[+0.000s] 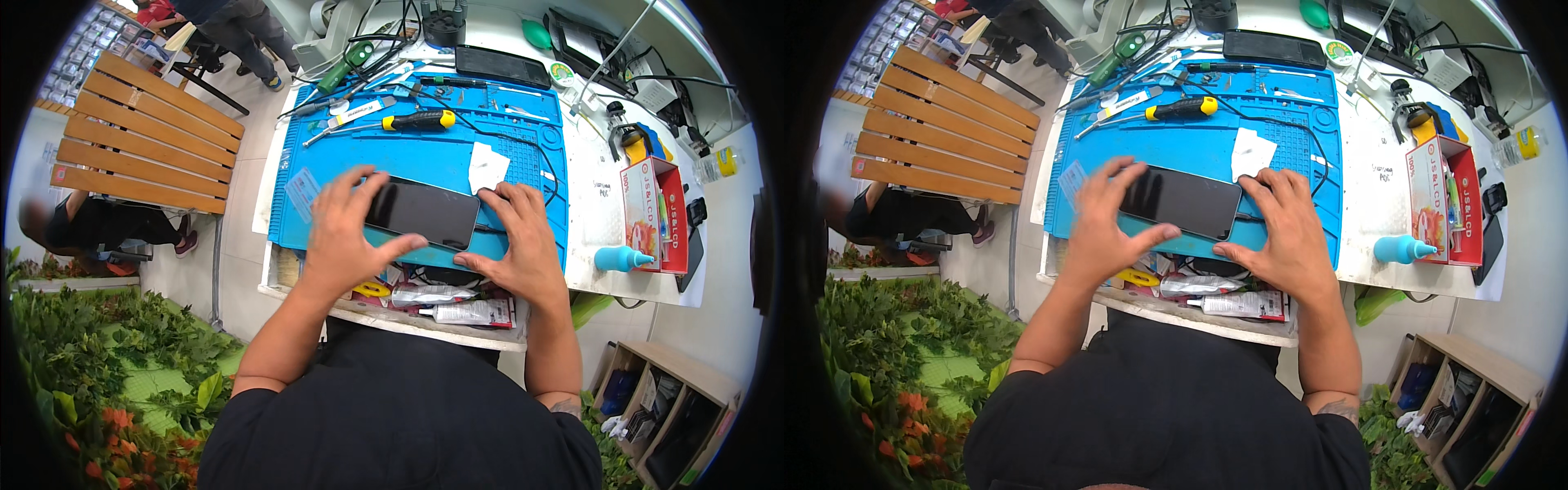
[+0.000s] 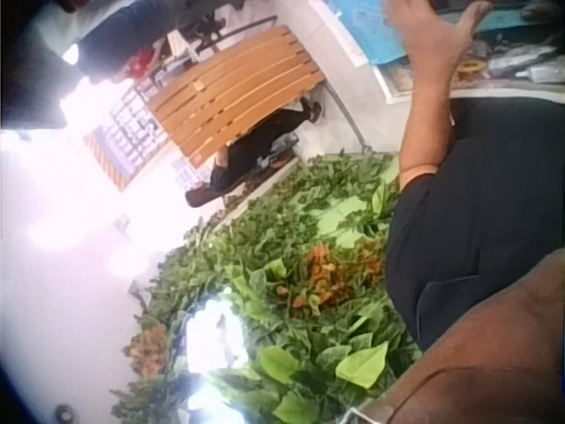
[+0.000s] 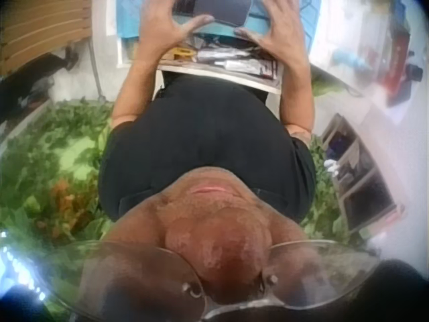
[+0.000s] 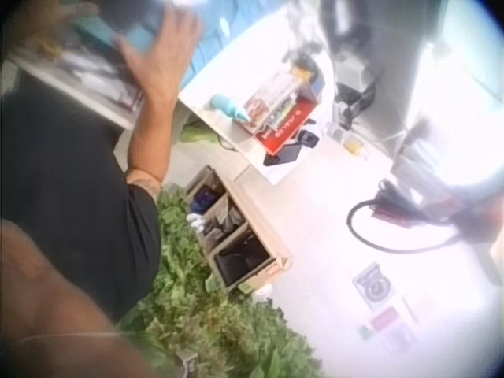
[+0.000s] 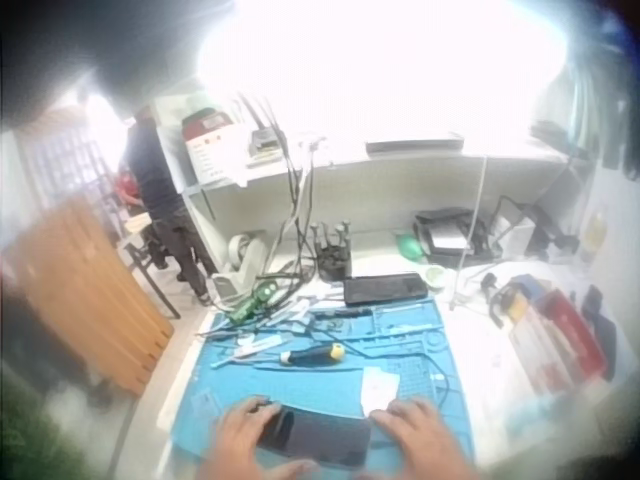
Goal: The person applies adhesive from a tube to the internal frame of a mobile phone, presses a back panel onto the frame, and wipes the device with a cloth and liquid.
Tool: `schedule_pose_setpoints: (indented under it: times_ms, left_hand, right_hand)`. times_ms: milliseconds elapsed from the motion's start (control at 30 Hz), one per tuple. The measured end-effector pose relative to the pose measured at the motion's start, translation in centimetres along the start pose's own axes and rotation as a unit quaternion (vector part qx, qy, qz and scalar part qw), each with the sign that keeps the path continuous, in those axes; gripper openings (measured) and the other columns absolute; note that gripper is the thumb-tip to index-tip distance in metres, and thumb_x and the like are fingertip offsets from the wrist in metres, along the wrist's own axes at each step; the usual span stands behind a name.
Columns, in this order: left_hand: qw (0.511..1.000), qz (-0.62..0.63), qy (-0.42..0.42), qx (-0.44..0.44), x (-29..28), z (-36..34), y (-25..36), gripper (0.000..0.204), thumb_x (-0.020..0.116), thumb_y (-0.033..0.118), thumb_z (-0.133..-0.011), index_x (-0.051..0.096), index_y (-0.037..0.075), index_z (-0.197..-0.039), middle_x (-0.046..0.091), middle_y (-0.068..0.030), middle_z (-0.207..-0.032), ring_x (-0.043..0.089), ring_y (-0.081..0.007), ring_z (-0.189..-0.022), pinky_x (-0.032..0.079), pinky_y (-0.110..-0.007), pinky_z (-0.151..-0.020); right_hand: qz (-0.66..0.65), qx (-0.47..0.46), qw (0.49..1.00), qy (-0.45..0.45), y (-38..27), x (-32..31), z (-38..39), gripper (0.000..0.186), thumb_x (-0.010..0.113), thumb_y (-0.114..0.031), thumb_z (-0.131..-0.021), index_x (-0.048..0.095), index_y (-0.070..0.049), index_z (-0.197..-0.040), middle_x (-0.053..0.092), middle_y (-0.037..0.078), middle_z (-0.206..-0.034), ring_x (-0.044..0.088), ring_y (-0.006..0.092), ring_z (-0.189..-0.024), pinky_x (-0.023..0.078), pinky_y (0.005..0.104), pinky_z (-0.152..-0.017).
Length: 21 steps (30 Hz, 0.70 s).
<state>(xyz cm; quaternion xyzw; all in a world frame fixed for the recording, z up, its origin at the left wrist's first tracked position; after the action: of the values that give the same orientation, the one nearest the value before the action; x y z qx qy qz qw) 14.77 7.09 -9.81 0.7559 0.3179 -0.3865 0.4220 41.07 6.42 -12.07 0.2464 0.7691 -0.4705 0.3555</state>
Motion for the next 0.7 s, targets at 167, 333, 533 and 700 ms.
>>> schedule_pose_setpoints:
  times_ms: [167,333,533,700]
  left_hand:
    - [0.993,0.009,-0.049,-0.108,0.1,0.1,-3.0,0.095,0.090,0.064,-0.092,0.067,-0.007,-0.150,0.067,-0.0243,-0.136,0.066,-0.0427,-0.126,0.053,-0.051,-0.110]
    - [0.974,0.125,-0.031,-0.187,1.0,0.0,-4.0,0.081,0.087,0.053,-0.100,0.067,-0.007,-0.151,0.070,-0.0190,-0.136,0.069,-0.0312,-0.124,0.055,-0.043,-0.106]
    - [0.730,0.643,0.109,-0.203,1.4,-1.1,-5.3,0.065,0.064,0.048,-0.118,0.061,-0.001,-0.160,0.068,-0.0123,-0.147,0.068,-0.0265,-0.129,0.058,-0.045,-0.109]
    - [0.548,0.775,0.202,-0.241,2.9,-4.7,-4.6,0.047,0.049,0.040,-0.125,0.060,0.009,-0.159,0.070,-0.0057,-0.150,0.068,-0.0238,-0.137,0.056,-0.045,-0.116]
  right_hand:
    - [0.020,-0.026,0.999,-0.025,-0.9,-0.1,-1.4,0.088,0.104,-0.039,-0.068,0.071,-0.001,-0.141,0.068,0.017,-0.137,0.059,0.0388,-0.133,0.047,0.0524,-0.116]
    - [0.008,-0.064,0.997,-0.050,-0.7,0.2,-2.5,0.078,0.103,-0.036,-0.064,0.072,-0.002,-0.128,0.070,0.014,-0.127,0.063,0.0361,-0.124,0.044,0.0508,-0.113]
    - [0.028,-0.113,0.984,0.133,-3.5,-1.8,-2.1,0.076,0.105,-0.026,-0.062,0.068,-0.003,-0.125,0.071,0.014,-0.117,0.068,0.0353,-0.106,0.054,0.0461,-0.098]
    - [0.039,-0.133,0.965,0.223,-6.1,0.1,-3.3,0.079,0.109,-0.034,-0.070,0.065,-0.003,-0.127,0.070,0.017,-0.117,0.070,0.0389,-0.105,0.060,0.0470,-0.092]
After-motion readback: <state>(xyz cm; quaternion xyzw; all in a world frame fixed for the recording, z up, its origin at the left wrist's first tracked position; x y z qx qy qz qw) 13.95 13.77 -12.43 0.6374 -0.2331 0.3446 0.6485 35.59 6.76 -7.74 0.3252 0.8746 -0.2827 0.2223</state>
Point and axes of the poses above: each hand's wrist, its own z-axis away from the middle knuckle, its own x-axis out of the palm, y = z × x, the point moved 6 cm from there along -z, towards the middle knuckle
